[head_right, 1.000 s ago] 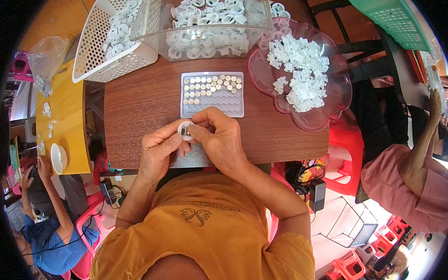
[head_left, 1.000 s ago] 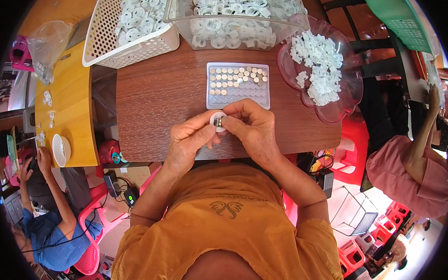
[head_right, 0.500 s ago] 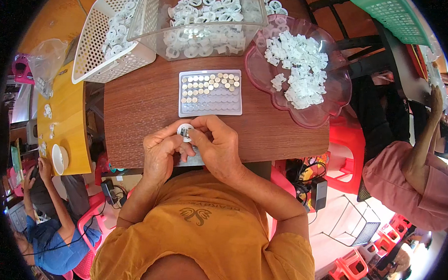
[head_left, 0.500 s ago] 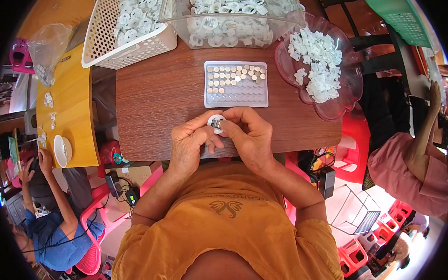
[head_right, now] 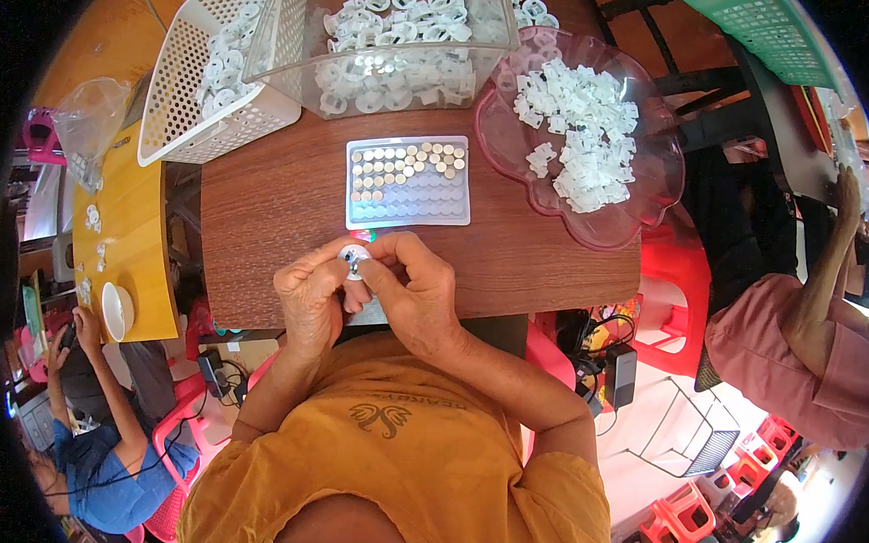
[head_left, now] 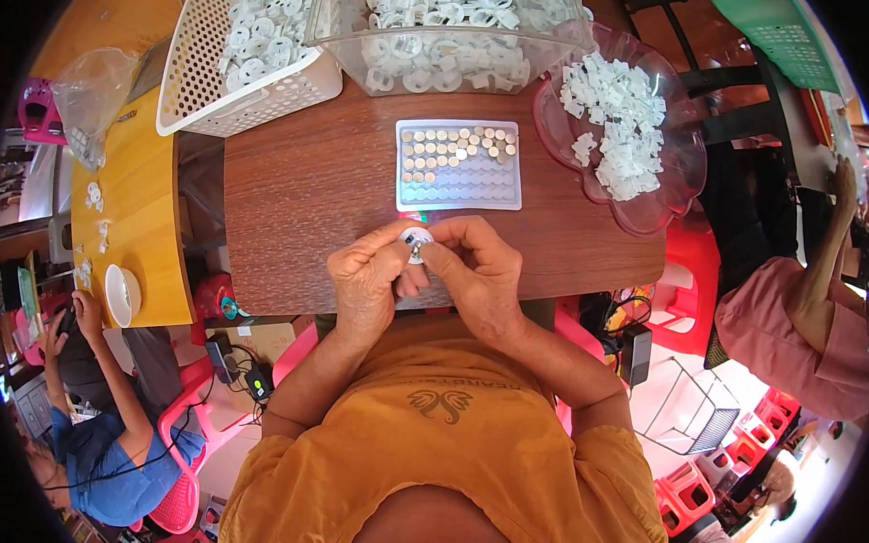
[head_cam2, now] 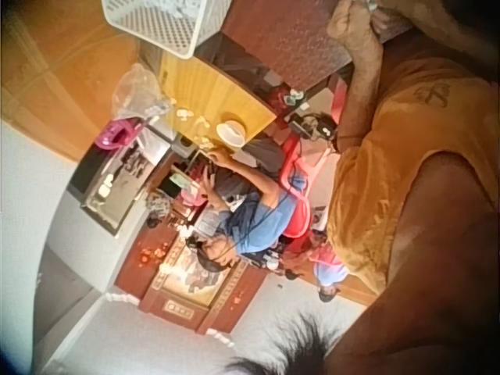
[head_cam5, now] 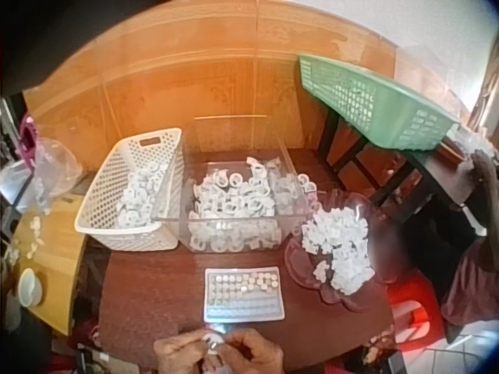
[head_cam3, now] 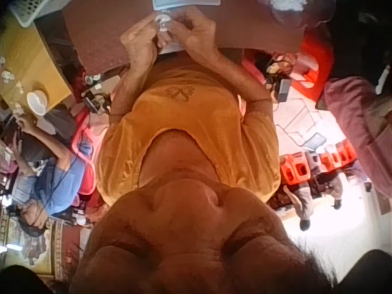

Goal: Assembling small battery or electronic components by inserting metal contacts into plastic housings using a small precision tool.

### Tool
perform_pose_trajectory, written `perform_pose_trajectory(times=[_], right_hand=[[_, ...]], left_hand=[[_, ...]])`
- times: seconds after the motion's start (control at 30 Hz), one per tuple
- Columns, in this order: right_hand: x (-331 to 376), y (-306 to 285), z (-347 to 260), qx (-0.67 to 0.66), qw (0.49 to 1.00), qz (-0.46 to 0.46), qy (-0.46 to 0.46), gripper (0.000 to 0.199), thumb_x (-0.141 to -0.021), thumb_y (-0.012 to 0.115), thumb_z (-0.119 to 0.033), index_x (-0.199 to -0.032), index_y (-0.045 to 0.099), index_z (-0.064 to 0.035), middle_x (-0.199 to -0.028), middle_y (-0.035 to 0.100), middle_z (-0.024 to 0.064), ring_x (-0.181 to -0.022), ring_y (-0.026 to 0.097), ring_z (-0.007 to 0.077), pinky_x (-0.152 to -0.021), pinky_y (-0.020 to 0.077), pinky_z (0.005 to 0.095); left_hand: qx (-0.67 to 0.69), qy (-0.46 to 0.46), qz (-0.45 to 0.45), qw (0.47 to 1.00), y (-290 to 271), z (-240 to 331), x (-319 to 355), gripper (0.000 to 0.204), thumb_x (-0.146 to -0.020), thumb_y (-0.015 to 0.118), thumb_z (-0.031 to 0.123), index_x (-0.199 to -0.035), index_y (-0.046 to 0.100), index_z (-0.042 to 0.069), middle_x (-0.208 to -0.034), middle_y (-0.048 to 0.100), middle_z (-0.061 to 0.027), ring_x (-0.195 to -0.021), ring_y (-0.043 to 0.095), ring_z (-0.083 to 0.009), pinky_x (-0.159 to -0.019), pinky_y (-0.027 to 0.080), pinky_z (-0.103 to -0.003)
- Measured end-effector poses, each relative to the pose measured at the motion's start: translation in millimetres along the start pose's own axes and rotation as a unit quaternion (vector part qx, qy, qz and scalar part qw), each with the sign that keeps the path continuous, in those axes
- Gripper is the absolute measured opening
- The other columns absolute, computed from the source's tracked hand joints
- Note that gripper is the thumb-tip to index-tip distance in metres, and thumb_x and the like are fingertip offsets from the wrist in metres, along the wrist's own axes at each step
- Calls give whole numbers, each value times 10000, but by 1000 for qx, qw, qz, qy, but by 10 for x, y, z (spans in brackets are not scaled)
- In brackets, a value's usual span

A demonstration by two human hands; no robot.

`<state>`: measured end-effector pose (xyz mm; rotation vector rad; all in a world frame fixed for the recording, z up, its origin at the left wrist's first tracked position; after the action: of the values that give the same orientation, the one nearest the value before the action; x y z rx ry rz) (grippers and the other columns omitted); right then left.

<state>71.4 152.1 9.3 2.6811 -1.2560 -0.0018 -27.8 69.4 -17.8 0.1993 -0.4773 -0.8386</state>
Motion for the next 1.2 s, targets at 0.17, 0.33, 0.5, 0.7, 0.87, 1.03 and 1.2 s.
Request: perform_pose_trajectory(times=[0.17,0.33,0.5,0.7,0.87,1.03,1.2], right_hand=[[3,-15,9,4,1000,14,-7,61,-851,608,-11,-890,564,6,-738,582,13,-661,529,52,-580,456,210],[-15,-67,-15,-27,999,21,15,53,-854,602,-5,-885,563,9,-734,573,10,-640,524,46,-553,447,212],[30,-5,81,-70,996,-19,47,72,-855,603,-2,-915,563,-3,-780,575,6,-683,538,41,-590,453,199],[94,-69,35,-37,998,-18,39,99,-871,619,-63,-928,557,-10,-794,573,-1,-728,532,34,-616,459,204],[126,-342,-416,173,974,3,-144,103,-830,634,-51,-910,592,-1,-791,608,74,-715,598,151,-636,472,273],[-86,-1142,-1251,430,850,114,-281,109,-752,638,-10,-857,612,-22,-752,581,136,-666,576,318,-579,458,384],[-711,-1578,-1117,586,767,82,-249,114,-692,637,-34,-805,642,-43,-759,579,146,-738,581,315,-616,469,422]], left_hand=[[-1,-6,4,1000,13,-10,-30,276,-828,496,19,-1050,626,-78,-631,610,-86,-467,507,-81,-413,368,-181],[-18,-30,-17,999,101,-2,-25,257,-848,500,22,-1051,627,-72,-612,601,-76,-468,498,-77,-425,372,-186],[-34,1,37,999,55,47,63,212,-894,524,55,-1012,630,-85,-596,589,-74,-450,491,-87,-413,363,-188],[-55,14,22,998,150,96,75,204,-877,525,55,-977,636,-84,-591,590,-80,-442,511,-89,-394,367,-184],[-69,3,9,998,180,71,100,221,-868,518,48,-1004,629,-87,-584,594,-102,-426,505,-100,-398,381,-193],[-72,-18,0,997,132,43,80,227,-868,532,55,-1025,627,-77,-589,602,-117,-424,509,-109,-400,390,-199],[-55,-37,-18,998,183,-30,99,238,-886,564,100,-1048,621,-64,-616,615,-120,-447,529,-116,-402,397,-204]])
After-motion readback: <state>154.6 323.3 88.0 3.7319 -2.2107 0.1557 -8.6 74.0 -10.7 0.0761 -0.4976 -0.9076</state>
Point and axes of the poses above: each hand's wrist, its own x-axis away from the middle knuckle, its own y-axis out of the palm, z = x × y, the point moved 9 cm from there along -x, towards the middle knuckle
